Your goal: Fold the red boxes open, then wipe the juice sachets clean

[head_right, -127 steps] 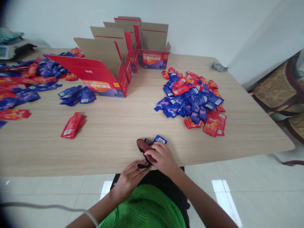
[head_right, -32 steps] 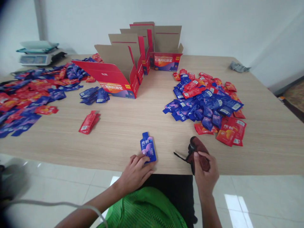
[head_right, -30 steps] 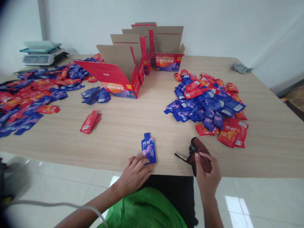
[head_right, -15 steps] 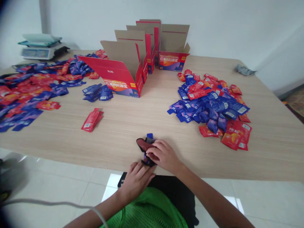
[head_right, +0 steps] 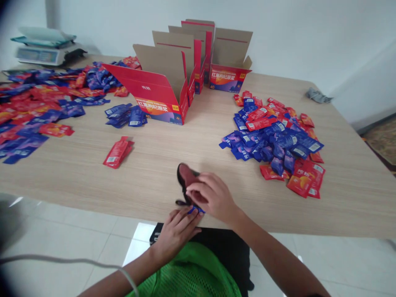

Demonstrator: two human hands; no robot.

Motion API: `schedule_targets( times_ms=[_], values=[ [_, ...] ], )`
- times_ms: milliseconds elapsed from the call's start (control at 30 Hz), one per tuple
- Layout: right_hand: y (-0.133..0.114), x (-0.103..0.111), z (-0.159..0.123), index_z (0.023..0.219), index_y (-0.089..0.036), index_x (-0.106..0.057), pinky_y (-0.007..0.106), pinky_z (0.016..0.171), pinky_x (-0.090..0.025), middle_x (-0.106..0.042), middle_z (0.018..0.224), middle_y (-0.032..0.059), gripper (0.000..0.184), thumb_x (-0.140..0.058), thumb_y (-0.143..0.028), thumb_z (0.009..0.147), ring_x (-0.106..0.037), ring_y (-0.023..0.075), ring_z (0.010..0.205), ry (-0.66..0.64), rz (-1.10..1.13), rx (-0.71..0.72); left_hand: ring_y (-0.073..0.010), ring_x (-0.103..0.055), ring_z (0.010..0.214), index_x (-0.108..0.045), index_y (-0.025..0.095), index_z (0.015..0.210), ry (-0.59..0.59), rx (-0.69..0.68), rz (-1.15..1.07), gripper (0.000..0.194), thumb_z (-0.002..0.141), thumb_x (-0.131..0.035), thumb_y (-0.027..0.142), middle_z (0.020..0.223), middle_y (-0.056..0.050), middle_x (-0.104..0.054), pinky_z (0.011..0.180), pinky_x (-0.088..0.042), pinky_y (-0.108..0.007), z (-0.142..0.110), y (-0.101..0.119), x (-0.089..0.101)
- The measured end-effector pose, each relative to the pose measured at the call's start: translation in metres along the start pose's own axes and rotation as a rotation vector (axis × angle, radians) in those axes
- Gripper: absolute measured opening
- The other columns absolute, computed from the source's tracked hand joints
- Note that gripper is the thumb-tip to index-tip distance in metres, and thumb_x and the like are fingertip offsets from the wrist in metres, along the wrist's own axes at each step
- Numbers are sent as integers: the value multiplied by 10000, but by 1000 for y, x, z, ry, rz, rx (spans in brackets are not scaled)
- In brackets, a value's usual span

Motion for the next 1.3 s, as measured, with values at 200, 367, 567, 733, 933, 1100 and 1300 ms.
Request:
schedule_targets(
  times_ms=[200, 367, 567, 733, 933, 1100, 1300],
  values=[
    [7, -45, -32, 1092, -252, -693, 406, 1027, -558, -711, 1083, 53, 114, -645, -216, 994, -639, 225, 1118, -252, 4, 20, -229, -658, 1167, -629, 196, 1444, -100, -68, 14, 393, 1108, -425, 194, 1293, -87, -722, 1129, -448, -397, -4, 1, -1],
    [55, -54, 3, 1096, -235, -705, 415, 1022, -553, -715, 1095, 71, 111, -656, -233, 996, -632, 246, 1123, -224, -130, 30, -245, -559, 1390, -621, 169, 1451, -58, -99, 31, 410, 1114, -388, 185, 1452, -79, -654, 1168, -457, -395, -2, 2, 5],
    [60, -11, 42, 1107, -242, -712, 443, 997, -557, -712, 1090, 84, 127, -663, -225, 991, -654, 259, 1092, 19, -230, -29, -224, -552, 1422, -614, 169, 1455, -43, -106, 26, 414, 1116, -378, 147, 1479, -63, -642, 1178, -471, -374, -1, 2, 11],
    [6, 1, 6, 1149, -255, -686, 409, 1015, -558, -698, 1159, 76, 192, -706, -225, 961, -652, 230, 1131, -26, -5, -37, -216, -619, 1348, -639, 163, 1415, -14, -102, -40, 374, 1099, -439, 131, 1367, -77, -712, 1189, -479, -389, -3, 0, 11],
    [-4, -47, -35, 1068, -259, -696, 404, 1028, -553, -715, 1048, 44, 123, -661, -190, 972, -640, 224, 1117, -298, 2, 26, -199, -684, 1252, -685, 184, 1339, 16, -97, -129, 334, 1071, -501, 108, 1216, -65, -773, 1198, -478, -393, -6, -4, 9],
    [34, -57, -3, 1067, -251, -706, 404, 1031, -542, -711, 1074, 54, 112, -656, -199, 982, -622, 235, 1127, -229, -83, 24, -213, -564, 1419, -606, 150, 1448, -44, -132, -32, 385, 1095, -455, 117, 1473, -91, -644, 1203, -460, -380, -5, -3, 8],
    [69, -46, 39, 1072, -229, -727, 432, 1000, -546, -723, 1063, 85, 127, -616, -222, 1012, -640, 254, 1082, -147, -239, 13, -227, -551, 1432, -613, 153, 1438, -48, -125, -24, 368, 1108, -448, 146, 1493, -63, -629, 1189, -467, -387, -4, -2, 9]
  ],
)
Point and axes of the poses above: each hand's wrist, its own z-axis towards the middle knuckle, its own x-axis out of the back of the hand, y = z × x, the point moved 8 cm from there along z, towards the middle knuckle
